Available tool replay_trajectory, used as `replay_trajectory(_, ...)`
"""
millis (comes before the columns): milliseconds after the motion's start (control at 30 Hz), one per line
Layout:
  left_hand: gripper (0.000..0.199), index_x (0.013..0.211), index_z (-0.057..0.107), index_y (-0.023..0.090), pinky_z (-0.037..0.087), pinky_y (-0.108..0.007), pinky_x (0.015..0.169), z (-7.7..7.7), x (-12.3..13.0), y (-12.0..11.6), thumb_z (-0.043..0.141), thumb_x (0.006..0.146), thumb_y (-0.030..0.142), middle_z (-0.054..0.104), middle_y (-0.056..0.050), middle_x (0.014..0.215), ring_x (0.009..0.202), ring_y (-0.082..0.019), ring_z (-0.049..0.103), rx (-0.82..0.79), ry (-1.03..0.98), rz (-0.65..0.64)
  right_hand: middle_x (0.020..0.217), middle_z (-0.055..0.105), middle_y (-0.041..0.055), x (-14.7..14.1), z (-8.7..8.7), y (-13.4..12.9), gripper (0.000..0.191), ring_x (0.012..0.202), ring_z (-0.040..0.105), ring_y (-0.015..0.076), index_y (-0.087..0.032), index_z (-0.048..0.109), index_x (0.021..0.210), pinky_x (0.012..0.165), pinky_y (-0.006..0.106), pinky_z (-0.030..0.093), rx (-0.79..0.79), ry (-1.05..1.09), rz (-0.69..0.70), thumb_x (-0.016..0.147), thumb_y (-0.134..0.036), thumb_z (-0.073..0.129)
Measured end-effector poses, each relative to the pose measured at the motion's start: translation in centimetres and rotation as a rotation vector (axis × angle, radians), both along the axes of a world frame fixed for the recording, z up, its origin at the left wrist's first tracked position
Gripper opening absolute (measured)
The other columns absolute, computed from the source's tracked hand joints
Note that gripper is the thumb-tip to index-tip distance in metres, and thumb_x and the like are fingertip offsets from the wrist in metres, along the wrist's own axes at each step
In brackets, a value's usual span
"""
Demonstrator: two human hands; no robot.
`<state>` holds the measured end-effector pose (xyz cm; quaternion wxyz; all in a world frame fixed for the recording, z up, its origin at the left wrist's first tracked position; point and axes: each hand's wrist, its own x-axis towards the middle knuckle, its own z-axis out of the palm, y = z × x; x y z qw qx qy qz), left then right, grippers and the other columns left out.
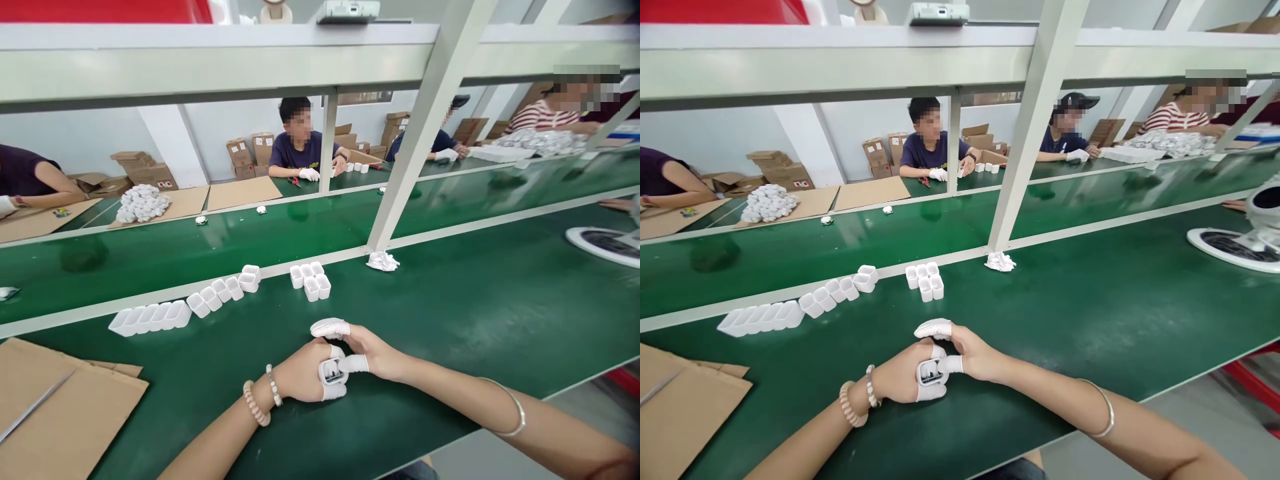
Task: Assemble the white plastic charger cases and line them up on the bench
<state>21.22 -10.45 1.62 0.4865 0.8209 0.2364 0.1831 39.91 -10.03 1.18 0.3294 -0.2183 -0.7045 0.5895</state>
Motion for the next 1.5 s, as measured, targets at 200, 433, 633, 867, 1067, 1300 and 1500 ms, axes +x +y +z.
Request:
replay_trajectory(200,0.017,0.066,0.048,0.017,0.035,-0.022,0.053,0.1,-0.1,0.1,0.065,0.067,0.016,0.048,0.004,0.061,0.055,-0.009,0.042,-0.009,0.03,-0.009,0.131,0.052,0.0092,0.1,0.4,-0.2,0.05,0.125,0.047,0.0231,-0.026,0.056,0.129,0.108,0.043,0.034,0.021,-0.006,-0.006,0.081,-0.026,0.071)
replay_trajectory(433,0.016,0.067,0.047,0.017,0.033,-0.022,0.053,-0.1,-0.2,0.0,0.063,0.067,0.016,0.047,0.004,0.062,0.056,-0.009,0.041,0.0,0.07,-0.011,0.128,0.054,0.0092,-0.1,0.6,-0.2,0.047,0.123,0.048,0.0228,-0.025,0.057,0.126,0.107,0.043,0.036,0.097,-0.011,-0.012,0.082,-0.027,0.071)
replay_trajectory(633,0.015,0.069,0.047,0.017,0.034,-0.023,0.055,0.1,-0.2,0.1,0.063,0.068,0.019,0.048,0.003,0.065,0.058,-0.009,0.042,0.009,0.079,-0.015,0.129,0.053,0.0095,-0.1,0.9,-0.3,0.047,0.124,0.048,0.0229,-0.024,0.056,0.126,0.106,0.042,0.038,0.094,-0.045,-0.023,0.082,-0.029,0.071)
replay_trajectory(867,0.015,0.067,0.046,0.017,0.035,-0.022,0.055,0.2,-0.2,0.2,0.061,0.068,0.02,0.048,0.002,0.065,0.059,-0.01,0.042,0.032,0.072,-0.011,0.127,0.053,0.0093,-0.2,1.1,-0.4,0.045,0.122,0.048,0.0216,-0.024,0.056,0.126,0.107,0.041,0.037,0.108,-0.082,-0.03,0.083,-0.031,0.069)
replay_trajectory(1067,0.017,0.067,0.044,0.017,0.035,-0.022,0.055,0.3,-0.2,0.1,0.061,0.068,0.02,0.048,0.002,0.066,0.059,-0.01,0.042,0.036,0.067,-0.01,0.127,0.052,0.01,-0.2,1.2,-0.6,0.045,0.123,0.047,0.0213,-0.024,0.056,0.126,0.107,0.04,0.037,0.134,-0.099,-0.041,0.083,-0.032,0.069)
replay_trajectory(1300,0.017,0.067,0.046,0.018,0.037,-0.023,0.059,0.4,-0.2,0.2,0.062,0.069,0.022,0.049,0.002,0.066,0.06,-0.01,0.042,0.028,0.096,-0.018,0.128,0.052,0.0098,0.0,1.0,-0.3,0.046,0.123,0.048,0.0222,-0.024,0.057,0.126,0.107,0.042,0.037,0.08,-0.031,-0.035,0.083,-0.029,0.07)
replay_trajectory(1500,0.018,0.066,0.047,0.018,0.037,-0.024,0.062,0.6,-0.1,0.1,0.064,0.068,0.024,0.05,0.002,0.065,0.063,-0.012,0.043,0.054,0.096,-0.004,0.129,0.051,0.0101,0.4,1.2,0.0,0.046,0.125,0.045,0.0233,-0.025,0.056,0.127,0.108,0.045,0.035,0.146,0.013,-0.037,0.083,-0.026,0.069)
